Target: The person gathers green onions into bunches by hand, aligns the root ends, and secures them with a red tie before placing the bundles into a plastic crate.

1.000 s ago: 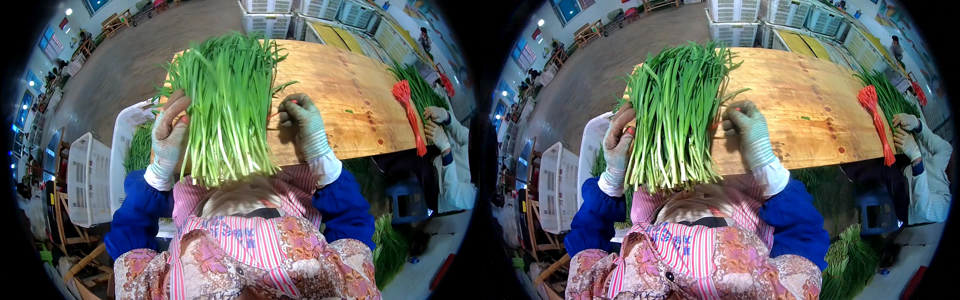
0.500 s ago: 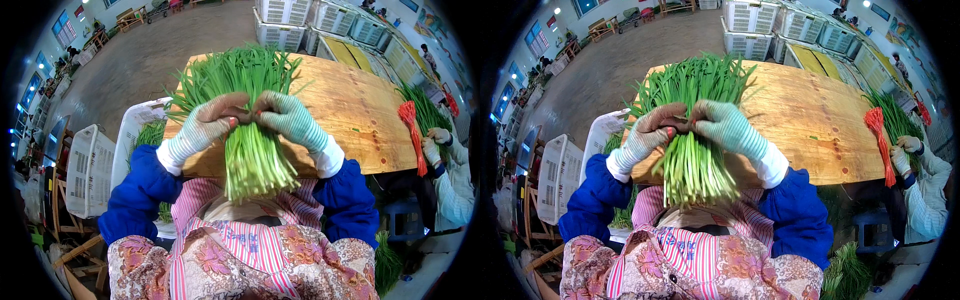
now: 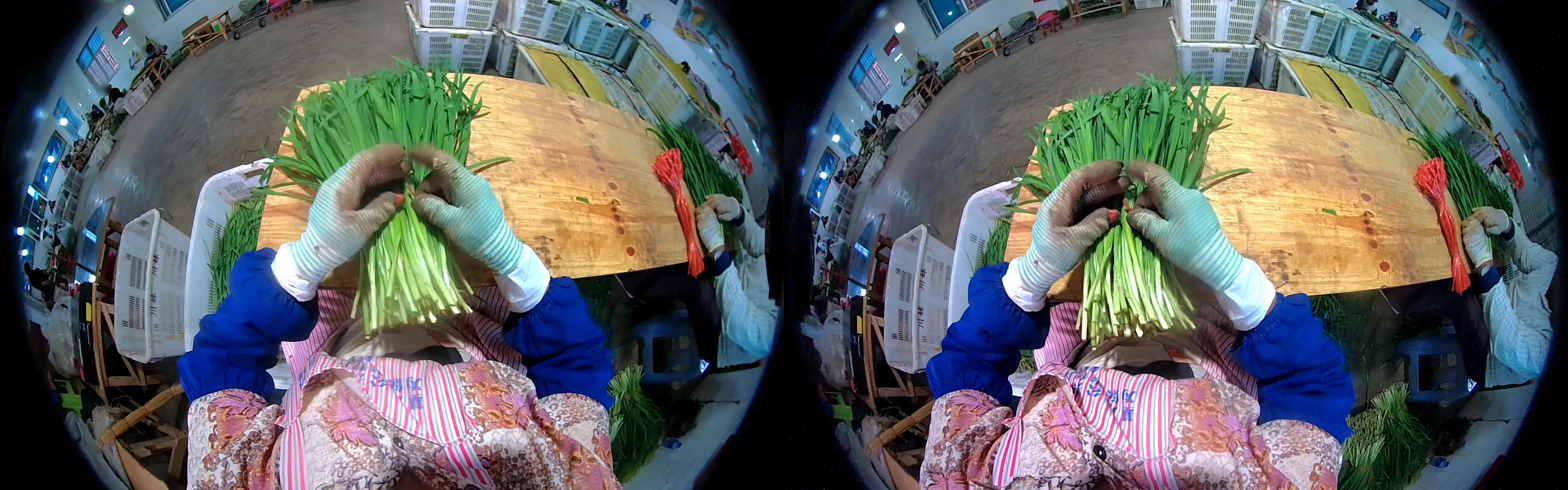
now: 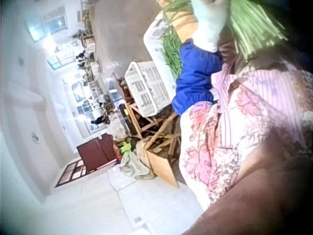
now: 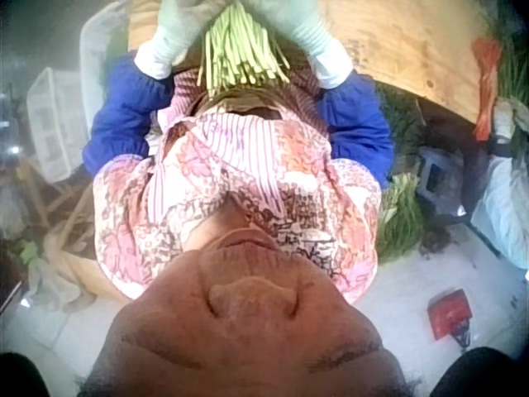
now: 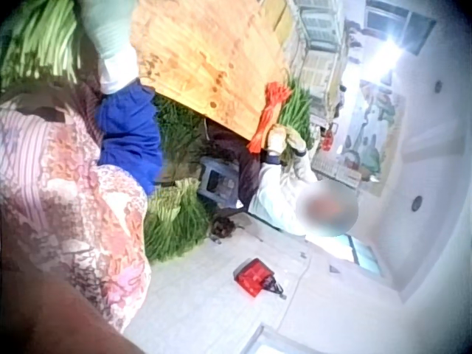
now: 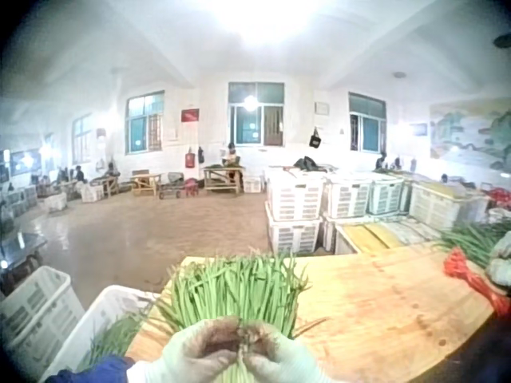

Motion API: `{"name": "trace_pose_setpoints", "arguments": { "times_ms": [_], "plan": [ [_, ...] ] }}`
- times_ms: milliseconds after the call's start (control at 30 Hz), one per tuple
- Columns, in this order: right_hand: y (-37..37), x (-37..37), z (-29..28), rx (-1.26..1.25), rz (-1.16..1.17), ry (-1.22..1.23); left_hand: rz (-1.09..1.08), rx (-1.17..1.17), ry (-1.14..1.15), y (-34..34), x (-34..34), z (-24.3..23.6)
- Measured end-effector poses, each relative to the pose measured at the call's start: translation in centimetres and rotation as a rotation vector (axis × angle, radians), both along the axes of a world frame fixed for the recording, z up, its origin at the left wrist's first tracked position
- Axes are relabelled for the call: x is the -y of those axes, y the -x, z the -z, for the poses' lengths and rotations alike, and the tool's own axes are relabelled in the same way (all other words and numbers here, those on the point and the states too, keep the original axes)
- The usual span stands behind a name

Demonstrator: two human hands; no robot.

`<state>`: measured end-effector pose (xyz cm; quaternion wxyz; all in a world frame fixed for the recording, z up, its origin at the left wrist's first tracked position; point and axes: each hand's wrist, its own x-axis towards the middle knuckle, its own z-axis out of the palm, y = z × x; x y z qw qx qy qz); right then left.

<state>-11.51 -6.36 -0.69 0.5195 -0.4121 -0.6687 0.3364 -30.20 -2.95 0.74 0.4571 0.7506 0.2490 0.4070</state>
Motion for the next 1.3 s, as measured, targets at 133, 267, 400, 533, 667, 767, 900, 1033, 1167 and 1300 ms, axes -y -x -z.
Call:
{"name": "trace_pose_setpoints", "arguments": {
  "times_ms": [133,267,400,533,667,767,900,1033,1167,1300],
  "plan": [
    [-0.4,1.0,-1.9,0.177,-0.002,0.095,0.03,-0.151,-0.042,0.2,-0.2,-1.2],
    [-0.5,0.6,-2.0,0.286,-0.037,-0.059,0.03,-0.271,-0.289,-0.1,-0.6,-2.3],
    [-0.6,0.7,-2.5,0.315,-0.038,-0.104,0.046,-0.319,-0.317,-0.7,-0.6,-2.9],
    [-0.6,1.1,-2.6,0.192,-0.059,-0.039,0.08,-0.241,-0.173,-0.7,-0.8,-2.6],
    [-2.9,1.0,-2.6,0.081,0.048,0.023,0.009,-0.176,-0.318,-1.0,-0.2,-1.5],
    [-3.1,1.4,-3.3,0.348,0.008,-0.02,-0.019,-0.171,-0.306,-0.6,0.1,-1.3],
    [-1.6,0.4,-3.0,0.628,-0.008,-0.201,-0.005,-0.108,-0.241,0.1,0.0,-0.5],
    [0.0,0.1,-3.0,0.396,-0.027,-0.075,0.015,-0.036,-0.134,1.8,0.4,-0.6],
    [2.1,-0.2,-4.9,0.001,-0.122,0.33,-0.025,-0.121,-0.238,3.9,1.0,-0.3],
    [4.4,-0.8,-7.1,0.056,-0.219,0.413,-0.111,-0.039,-0.262,5.4,1.6,1.5]
  ]
}}
